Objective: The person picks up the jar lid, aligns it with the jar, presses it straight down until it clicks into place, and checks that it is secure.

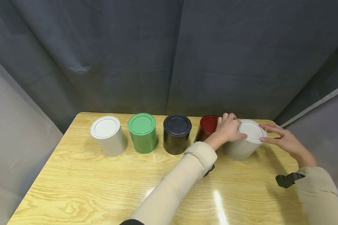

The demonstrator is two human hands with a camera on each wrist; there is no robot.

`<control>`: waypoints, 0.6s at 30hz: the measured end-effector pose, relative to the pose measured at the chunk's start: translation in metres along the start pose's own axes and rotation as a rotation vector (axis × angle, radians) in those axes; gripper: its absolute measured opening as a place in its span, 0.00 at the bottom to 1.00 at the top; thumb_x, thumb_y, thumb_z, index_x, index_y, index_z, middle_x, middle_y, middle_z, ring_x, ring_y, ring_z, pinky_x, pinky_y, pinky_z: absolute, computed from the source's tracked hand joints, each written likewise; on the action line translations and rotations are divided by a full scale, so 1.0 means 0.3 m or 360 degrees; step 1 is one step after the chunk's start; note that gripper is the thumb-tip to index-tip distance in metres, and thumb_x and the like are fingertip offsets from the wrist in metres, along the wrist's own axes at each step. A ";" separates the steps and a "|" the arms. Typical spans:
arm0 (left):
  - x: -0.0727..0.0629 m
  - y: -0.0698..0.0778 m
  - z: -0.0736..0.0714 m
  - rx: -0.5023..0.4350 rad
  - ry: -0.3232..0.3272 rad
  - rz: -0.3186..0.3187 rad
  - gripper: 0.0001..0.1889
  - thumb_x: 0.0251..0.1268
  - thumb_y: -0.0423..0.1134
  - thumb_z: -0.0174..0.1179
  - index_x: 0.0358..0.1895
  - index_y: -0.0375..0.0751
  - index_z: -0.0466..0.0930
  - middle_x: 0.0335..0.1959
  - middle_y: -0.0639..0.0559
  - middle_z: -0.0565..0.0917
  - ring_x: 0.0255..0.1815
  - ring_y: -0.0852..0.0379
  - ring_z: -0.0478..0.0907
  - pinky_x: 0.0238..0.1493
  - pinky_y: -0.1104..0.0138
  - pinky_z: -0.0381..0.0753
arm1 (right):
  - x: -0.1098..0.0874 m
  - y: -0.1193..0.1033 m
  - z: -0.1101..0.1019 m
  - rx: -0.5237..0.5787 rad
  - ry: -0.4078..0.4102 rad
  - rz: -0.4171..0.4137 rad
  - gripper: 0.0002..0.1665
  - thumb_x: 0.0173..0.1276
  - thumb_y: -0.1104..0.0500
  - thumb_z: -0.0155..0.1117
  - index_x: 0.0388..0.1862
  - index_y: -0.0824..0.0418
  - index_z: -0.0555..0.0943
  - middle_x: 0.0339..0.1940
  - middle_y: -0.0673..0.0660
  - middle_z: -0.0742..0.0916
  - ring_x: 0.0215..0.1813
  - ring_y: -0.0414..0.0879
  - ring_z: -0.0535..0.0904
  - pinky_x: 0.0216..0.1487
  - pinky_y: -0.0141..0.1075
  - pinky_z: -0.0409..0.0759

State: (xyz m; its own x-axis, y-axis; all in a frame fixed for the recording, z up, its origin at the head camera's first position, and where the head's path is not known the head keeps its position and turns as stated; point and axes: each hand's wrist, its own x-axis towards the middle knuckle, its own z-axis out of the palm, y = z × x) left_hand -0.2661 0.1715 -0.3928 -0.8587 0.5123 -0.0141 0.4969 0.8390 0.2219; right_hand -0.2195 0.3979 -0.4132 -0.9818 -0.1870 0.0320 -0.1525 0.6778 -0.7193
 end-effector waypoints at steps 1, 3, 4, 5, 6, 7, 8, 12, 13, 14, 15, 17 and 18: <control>0.000 -0.003 0.003 -0.0017 0.0013 -0.0011 0.25 0.52 0.67 0.54 0.54 0.67 0.75 0.50 0.64 0.65 0.50 0.63 0.54 0.43 0.69 0.54 | 0.000 0.000 0.003 0.0012 0.0011 -0.0001 0.31 0.61 0.57 0.64 0.64 0.58 0.69 0.52 0.39 0.71 0.49 0.33 0.64 0.38 0.24 0.68; -0.001 -0.008 0.009 -0.0049 0.0043 -0.0031 0.26 0.51 0.67 0.55 0.56 0.69 0.73 0.50 0.64 0.65 0.50 0.62 0.54 0.41 0.69 0.54 | 0.002 0.000 0.008 0.0010 0.0026 0.0015 0.31 0.61 0.57 0.64 0.63 0.58 0.70 0.51 0.35 0.71 0.49 0.33 0.64 0.39 0.27 0.67; -0.001 -0.010 0.011 -0.0058 0.0060 -0.0040 0.27 0.50 0.67 0.56 0.56 0.69 0.73 0.50 0.63 0.66 0.49 0.62 0.55 0.41 0.69 0.54 | 0.002 0.000 0.010 0.0013 0.0027 0.0028 0.31 0.61 0.56 0.64 0.64 0.58 0.69 0.51 0.34 0.71 0.49 0.33 0.63 0.40 0.31 0.66; -0.002 -0.012 0.013 -0.0065 0.0074 -0.0048 0.27 0.50 0.67 0.56 0.56 0.69 0.73 0.50 0.63 0.66 0.50 0.62 0.55 0.40 0.69 0.54 | 0.003 0.000 0.012 0.0021 0.0032 0.0050 0.31 0.61 0.56 0.64 0.64 0.57 0.69 0.50 0.33 0.71 0.48 0.33 0.63 0.42 0.35 0.65; -0.001 -0.013 0.015 -0.0071 0.0083 -0.0054 0.27 0.50 0.67 0.57 0.56 0.69 0.73 0.50 0.63 0.66 0.50 0.62 0.55 0.40 0.69 0.54 | 0.004 0.000 0.013 0.0025 0.0035 0.0073 0.32 0.61 0.55 0.64 0.64 0.57 0.69 0.50 0.32 0.71 0.48 0.33 0.63 0.44 0.39 0.64; -0.001 -0.013 0.016 -0.0074 0.0089 -0.0058 0.27 0.49 0.67 0.57 0.56 0.69 0.73 0.50 0.63 0.67 0.50 0.62 0.55 0.40 0.69 0.54 | 0.005 0.001 0.014 0.0030 0.0033 0.0090 0.32 0.61 0.55 0.64 0.64 0.57 0.69 0.50 0.31 0.70 0.48 0.32 0.63 0.45 0.43 0.63; -0.002 -0.013 0.017 -0.0078 0.0091 -0.0060 0.27 0.49 0.66 0.57 0.56 0.69 0.73 0.50 0.63 0.67 0.50 0.62 0.55 0.40 0.69 0.54 | 0.005 0.003 0.014 0.0035 0.0032 0.0107 0.32 0.61 0.55 0.64 0.64 0.57 0.69 0.49 0.31 0.70 0.48 0.32 0.62 0.45 0.47 0.61; 0.000 -0.008 0.018 -0.0087 0.0089 -0.0058 0.27 0.49 0.66 0.58 0.55 0.69 0.74 0.48 0.62 0.68 0.49 0.62 0.56 0.40 0.69 0.54 | 0.002 0.013 0.012 0.0033 0.0032 0.0150 0.33 0.61 0.55 0.64 0.65 0.57 0.68 0.47 0.33 0.71 0.46 0.32 0.62 0.44 0.52 0.58; 0.000 -0.008 0.017 -0.0087 0.0088 -0.0059 0.26 0.48 0.66 0.58 0.55 0.69 0.74 0.48 0.63 0.68 0.49 0.62 0.56 0.40 0.69 0.54 | 0.002 0.015 0.011 0.0024 0.0029 0.0150 0.33 0.61 0.55 0.64 0.65 0.57 0.67 0.46 0.33 0.70 0.46 0.33 0.61 0.44 0.52 0.58; 0.001 -0.007 0.016 -0.0085 0.0086 -0.0062 0.26 0.48 0.66 0.58 0.54 0.70 0.75 0.47 0.63 0.68 0.48 0.62 0.56 0.40 0.69 0.54 | 0.002 0.016 0.011 0.0018 0.0028 0.0156 0.33 0.61 0.55 0.64 0.65 0.56 0.67 0.46 0.34 0.71 0.46 0.32 0.62 0.44 0.51 0.58; 0.002 -0.005 0.015 -0.0081 0.0084 -0.0066 0.26 0.48 0.66 0.58 0.53 0.70 0.75 0.46 0.63 0.68 0.48 0.62 0.56 0.40 0.69 0.54 | 0.002 0.016 0.010 0.0014 0.0028 0.0157 0.33 0.61 0.55 0.64 0.66 0.56 0.67 0.45 0.34 0.71 0.45 0.32 0.62 0.43 0.50 0.58; 0.003 -0.002 0.015 -0.0076 0.0075 -0.0075 0.25 0.47 0.67 0.59 0.53 0.71 0.76 0.45 0.63 0.68 0.47 0.62 0.56 0.40 0.68 0.54 | 0.001 0.017 0.009 0.0009 0.0023 0.0154 0.34 0.61 0.55 0.63 0.66 0.56 0.67 0.45 0.35 0.71 0.45 0.33 0.63 0.44 0.49 0.58; 0.003 -0.001 0.016 -0.0075 0.0069 -0.0078 0.25 0.47 0.67 0.59 0.52 0.71 0.76 0.45 0.63 0.68 0.47 0.62 0.56 0.40 0.68 0.54 | 0.000 0.016 0.008 0.0013 0.0019 0.0150 0.33 0.61 0.55 0.63 0.66 0.56 0.67 0.45 0.35 0.71 0.46 0.34 0.63 0.44 0.49 0.58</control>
State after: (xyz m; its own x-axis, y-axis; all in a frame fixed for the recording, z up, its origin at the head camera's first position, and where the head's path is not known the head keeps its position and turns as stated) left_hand -0.2664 0.1724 -0.3976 -0.8871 0.4613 0.0161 0.4484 0.8529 0.2675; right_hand -0.2198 0.3996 -0.4184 -0.9931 -0.1142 -0.0276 -0.0588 0.6863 -0.7249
